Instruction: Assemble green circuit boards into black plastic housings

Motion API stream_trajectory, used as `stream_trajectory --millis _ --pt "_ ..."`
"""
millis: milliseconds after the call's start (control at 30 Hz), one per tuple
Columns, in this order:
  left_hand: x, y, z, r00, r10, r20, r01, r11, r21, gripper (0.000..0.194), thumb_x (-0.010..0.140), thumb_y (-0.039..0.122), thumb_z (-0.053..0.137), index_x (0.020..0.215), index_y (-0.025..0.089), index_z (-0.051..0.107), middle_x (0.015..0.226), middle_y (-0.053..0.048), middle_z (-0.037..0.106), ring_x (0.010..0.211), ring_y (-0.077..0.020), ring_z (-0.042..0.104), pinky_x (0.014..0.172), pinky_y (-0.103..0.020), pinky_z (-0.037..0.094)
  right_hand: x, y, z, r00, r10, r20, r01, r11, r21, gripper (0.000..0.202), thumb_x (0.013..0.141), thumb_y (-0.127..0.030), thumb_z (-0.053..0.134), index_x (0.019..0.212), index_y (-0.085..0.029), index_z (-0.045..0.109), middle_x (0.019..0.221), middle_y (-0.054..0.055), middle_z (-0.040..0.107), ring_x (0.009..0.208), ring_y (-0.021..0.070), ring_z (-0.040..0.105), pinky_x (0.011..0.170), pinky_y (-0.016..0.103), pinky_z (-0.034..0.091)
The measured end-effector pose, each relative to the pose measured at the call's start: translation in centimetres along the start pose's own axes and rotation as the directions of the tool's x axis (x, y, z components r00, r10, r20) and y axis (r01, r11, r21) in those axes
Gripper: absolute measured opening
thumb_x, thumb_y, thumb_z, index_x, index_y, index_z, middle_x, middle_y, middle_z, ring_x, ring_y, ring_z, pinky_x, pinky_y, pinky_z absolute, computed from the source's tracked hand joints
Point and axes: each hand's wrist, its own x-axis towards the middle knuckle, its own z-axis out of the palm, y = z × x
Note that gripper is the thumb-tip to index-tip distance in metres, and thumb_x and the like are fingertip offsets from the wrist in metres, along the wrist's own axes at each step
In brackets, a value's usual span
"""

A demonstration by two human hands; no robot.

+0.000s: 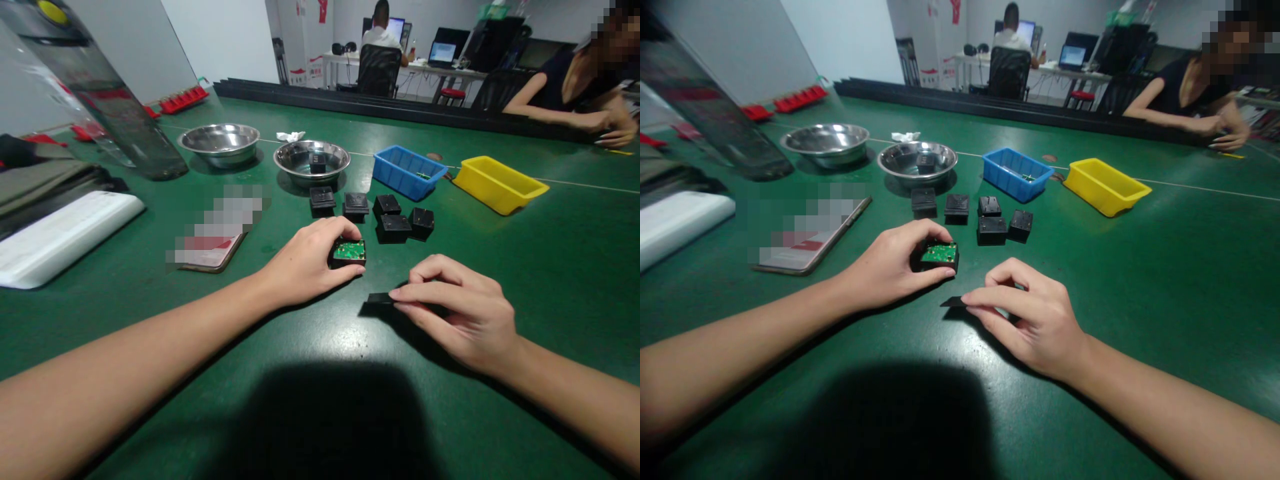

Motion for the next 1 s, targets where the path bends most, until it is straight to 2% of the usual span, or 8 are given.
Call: stream_trajectory --millis 233,400,533,700,900,1000 --pt "0.0 0.2 0.0 0.999 0.046 0.019 -0.045 0.998 -0.051 0.032 0.082 0.03 0.077 0.106 0.017 0.061 0.103 -0.004 0.07 0.089 -0.0181 0.066 0.083 -0.031 0.052 -0.2 0.2 -0.3 0.999 -0.046 -0.025 0.044 0.998 -0.051 0.021 0.09 -0.01 0.069 0.105 -0.022 0.078 0.091 0.006 0.07 0.078 0.0133 0.069 0.066 0.024 0.059" --pt "-0.2 0.5 0.1 0.996 0.086 0.035 -0.083 0.994 -0.072 0.032 0.083 0.031 0.075 0.107 0.017 0.061 0.101 -0.003 0.07 0.085 -0.0164 0.065 0.078 -0.028 0.051 -0.3 0.6 -0.5 0.995 -0.102 -0.005 0.101 0.989 -0.108 0.021 0.09 -0.01 0.07 0.106 -0.021 0.077 0.107 0.01 0.075 0.087 0.0163 0.074 0.074 0.027 0.063" --pt "-0.3 0.6 0.0 0.994 0.099 0.052 -0.093 0.991 -0.096 0.036 0.083 0.037 0.075 0.109 0.017 0.061 0.102 -0.004 0.07 0.081 -0.0158 0.064 0.075 -0.028 0.051 -0.4 1.2 -0.2 0.992 -0.126 0.0 0.125 0.982 -0.143 0.022 0.09 -0.011 0.07 0.109 -0.021 0.076 0.118 0.013 0.075 0.094 0.0189 0.076 0.079 0.029 0.065" --pt "-0.2 0.4 -0.4 0.976 0.201 0.085 -0.185 0.969 -0.165 0.05 0.078 0.049 0.08 0.112 0.017 0.062 0.108 -0.008 0.07 0.09 -0.0188 0.066 0.078 -0.029 0.053 0.0 1.4 0.2 0.983 -0.168 -0.073 0.147 0.961 -0.233 0.02 0.091 -0.012 0.068 0.107 -0.021 0.076 0.114 0.011 0.078 0.098 0.0198 0.077 0.084 0.032 0.065" --pt "0.0 0.1 -0.3 0.965 0.263 0.018 -0.259 0.959 -0.117 0.034 0.088 0.045 0.07 0.104 0.015 0.066 0.099 -0.007 0.072 0.085 -0.0176 0.066 0.08 -0.029 0.052 0.5 1.6 1.1 0.973 -0.201 -0.114 0.158 0.94 -0.304 0.014 0.093 -0.015 0.066 0.102 -0.019 0.076 0.108 0.011 0.079 0.096 0.0181 0.077 0.084 0.031 0.063" --pt "-0.1 0.2 -0.2 0.97 0.244 0.002 -0.243 0.965 -0.095 0.029 0.089 0.042 0.066 0.101 0.016 0.066 0.095 -0.007 0.072 0.083 -0.0171 0.067 0.078 -0.029 0.053 0.7 1.7 1.6 0.976 -0.181 -0.123 0.136 0.941 -0.31 0.011 0.093 -0.02 0.067 0.1 -0.02 0.076 0.108 0.01 0.078 0.097 0.0193 0.076 0.085 0.033 0.063"
